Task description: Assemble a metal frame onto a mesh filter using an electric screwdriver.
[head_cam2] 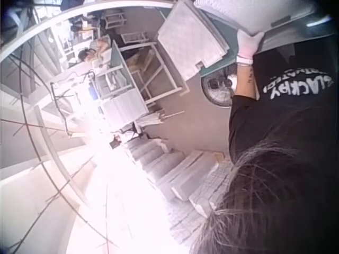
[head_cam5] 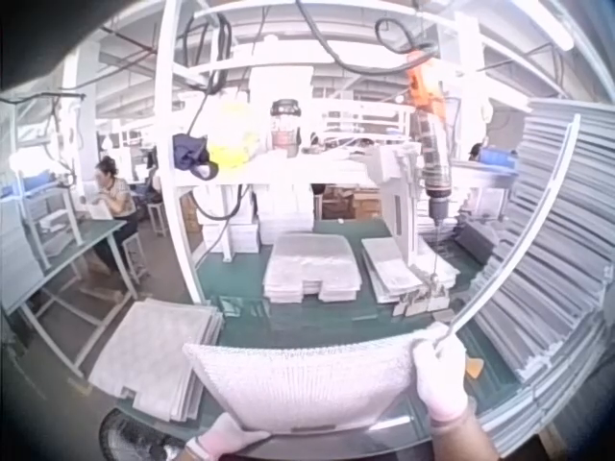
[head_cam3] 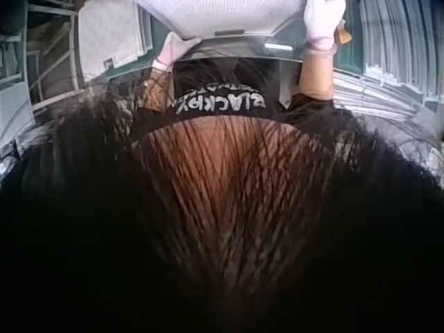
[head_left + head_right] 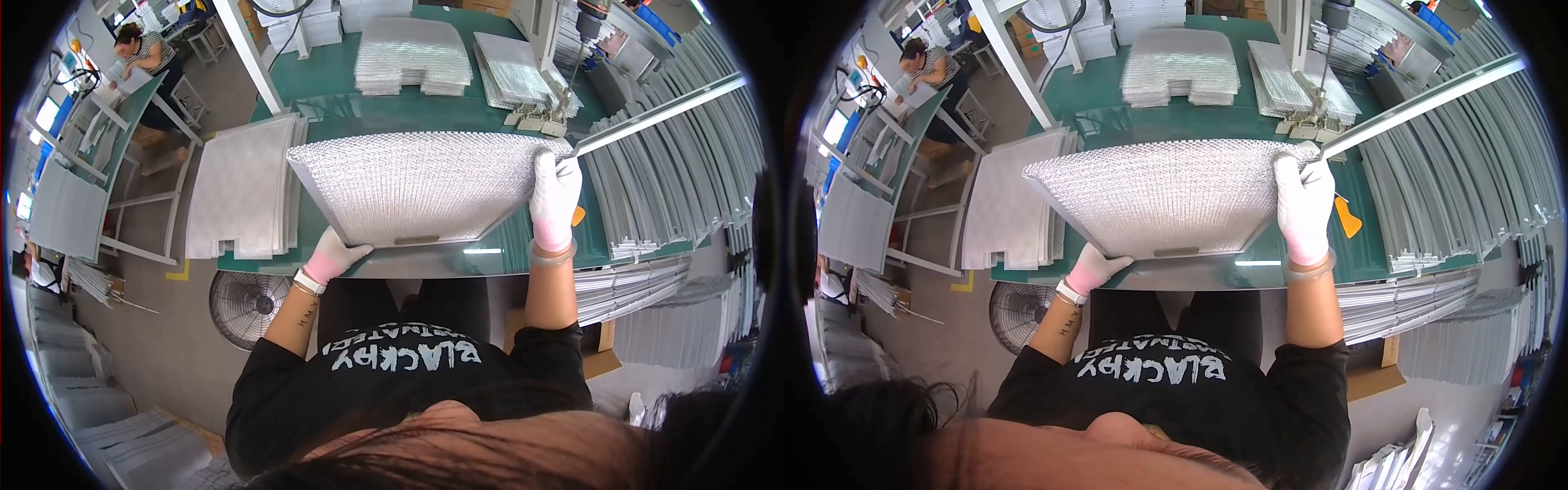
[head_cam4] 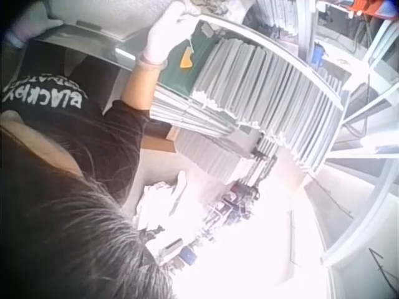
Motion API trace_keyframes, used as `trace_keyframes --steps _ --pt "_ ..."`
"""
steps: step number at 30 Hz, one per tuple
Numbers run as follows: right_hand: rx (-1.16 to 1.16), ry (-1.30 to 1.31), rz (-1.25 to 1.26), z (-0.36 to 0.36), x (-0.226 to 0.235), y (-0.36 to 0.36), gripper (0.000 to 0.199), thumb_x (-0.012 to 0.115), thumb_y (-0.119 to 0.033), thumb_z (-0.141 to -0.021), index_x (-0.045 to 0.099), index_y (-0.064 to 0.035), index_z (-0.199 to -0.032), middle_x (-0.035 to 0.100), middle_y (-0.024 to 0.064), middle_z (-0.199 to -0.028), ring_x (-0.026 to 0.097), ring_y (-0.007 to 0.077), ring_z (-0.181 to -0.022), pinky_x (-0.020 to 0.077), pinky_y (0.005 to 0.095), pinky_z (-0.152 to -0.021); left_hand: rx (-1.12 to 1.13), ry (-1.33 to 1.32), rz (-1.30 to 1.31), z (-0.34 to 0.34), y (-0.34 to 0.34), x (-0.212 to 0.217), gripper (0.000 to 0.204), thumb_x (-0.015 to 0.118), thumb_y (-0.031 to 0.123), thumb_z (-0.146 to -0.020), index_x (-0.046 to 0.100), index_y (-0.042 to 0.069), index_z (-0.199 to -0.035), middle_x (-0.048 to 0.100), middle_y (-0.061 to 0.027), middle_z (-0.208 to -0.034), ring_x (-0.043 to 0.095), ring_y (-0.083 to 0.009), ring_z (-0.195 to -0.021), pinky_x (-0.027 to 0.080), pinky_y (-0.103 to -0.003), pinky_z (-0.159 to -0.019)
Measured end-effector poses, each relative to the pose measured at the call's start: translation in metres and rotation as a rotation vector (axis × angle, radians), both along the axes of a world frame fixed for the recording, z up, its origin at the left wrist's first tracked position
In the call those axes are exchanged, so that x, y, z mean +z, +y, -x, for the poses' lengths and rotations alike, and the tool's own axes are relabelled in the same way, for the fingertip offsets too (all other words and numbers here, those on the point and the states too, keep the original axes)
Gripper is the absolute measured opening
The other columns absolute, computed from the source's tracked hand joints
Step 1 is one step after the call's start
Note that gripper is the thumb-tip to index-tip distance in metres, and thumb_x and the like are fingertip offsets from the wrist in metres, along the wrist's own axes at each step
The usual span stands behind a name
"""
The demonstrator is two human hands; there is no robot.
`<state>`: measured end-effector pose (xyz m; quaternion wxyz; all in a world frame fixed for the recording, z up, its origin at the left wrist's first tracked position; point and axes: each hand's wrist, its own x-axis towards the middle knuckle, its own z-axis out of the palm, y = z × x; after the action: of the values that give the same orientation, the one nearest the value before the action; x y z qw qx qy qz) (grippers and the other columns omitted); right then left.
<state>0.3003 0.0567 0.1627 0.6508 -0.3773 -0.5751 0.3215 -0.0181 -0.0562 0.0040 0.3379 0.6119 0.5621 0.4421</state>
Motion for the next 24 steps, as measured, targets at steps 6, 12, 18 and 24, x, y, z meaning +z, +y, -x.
trace_keyframes --steps 6,12,18,24 --pt "-0.001 0.018 -0.015 0.005 0.004 -0.002 0.017 0.065 -0.013 -0.092 0.055 -0.0038 -0.08 0.046 -0.0072 -0.066 0.037 0.0012 -0.06 0.0307 0.0192 -0.052 -0.204 0.222 0.015 0.018 0.002 0.026 0.059 0.08 0.011 -0.071 0.054 -0.006 -0.122 0.06 -0.0172 -0.121 0.057 -0.028 -0.116 0.044 -0.036 -0.098" --pt "0.079 0.051 0.017 -0.009 -0.006 0.008 0.014 0.063 -0.013 -0.093 0.055 -0.0039 -0.086 0.046 -0.0072 -0.069 0.037 0.0018 -0.062 0.0318 0.019 -0.055 -0.116 -0.604 -0.35 -0.005 0.006 0.142 0.052 0.073 0.004 -0.074 0.054 -0.004 -0.122 0.061 -0.0085 -0.116 0.058 -0.0184 -0.107 0.046 -0.033 -0.092" --pt "0.033 0.034 -0.029 -0.003 0.001 -0.016 0.008 0.056 -0.01 -0.092 0.057 -0.002 -0.092 0.052 -0.0026 -0.077 0.044 0.0057 -0.07 0.0369 0.0203 -0.066 0.073 -0.412 -0.549 -0.017 0.003 0.137 0.021 0.063 0.0 -0.08 0.06 -0.004 -0.101 0.063 -0.0086 -0.096 0.059 -0.0157 -0.086 0.049 -0.031 -0.076" --pt "0.4 -0.054 -0.418 -0.013 0.006 -0.067 0.033 0.063 -0.03 -0.093 0.044 -0.0082 -0.077 0.054 0.007 -0.062 0.054 0.0177 -0.053 0.0436 0.0306 -0.044 -1.114 -0.363 -0.604 0.016 0.01 0.091 0.012 0.065 0.008 -0.081 0.062 0.002 -0.092 0.064 -0.0109 -0.093 0.062 -0.0296 -0.089 0.05 -0.04 -0.081"
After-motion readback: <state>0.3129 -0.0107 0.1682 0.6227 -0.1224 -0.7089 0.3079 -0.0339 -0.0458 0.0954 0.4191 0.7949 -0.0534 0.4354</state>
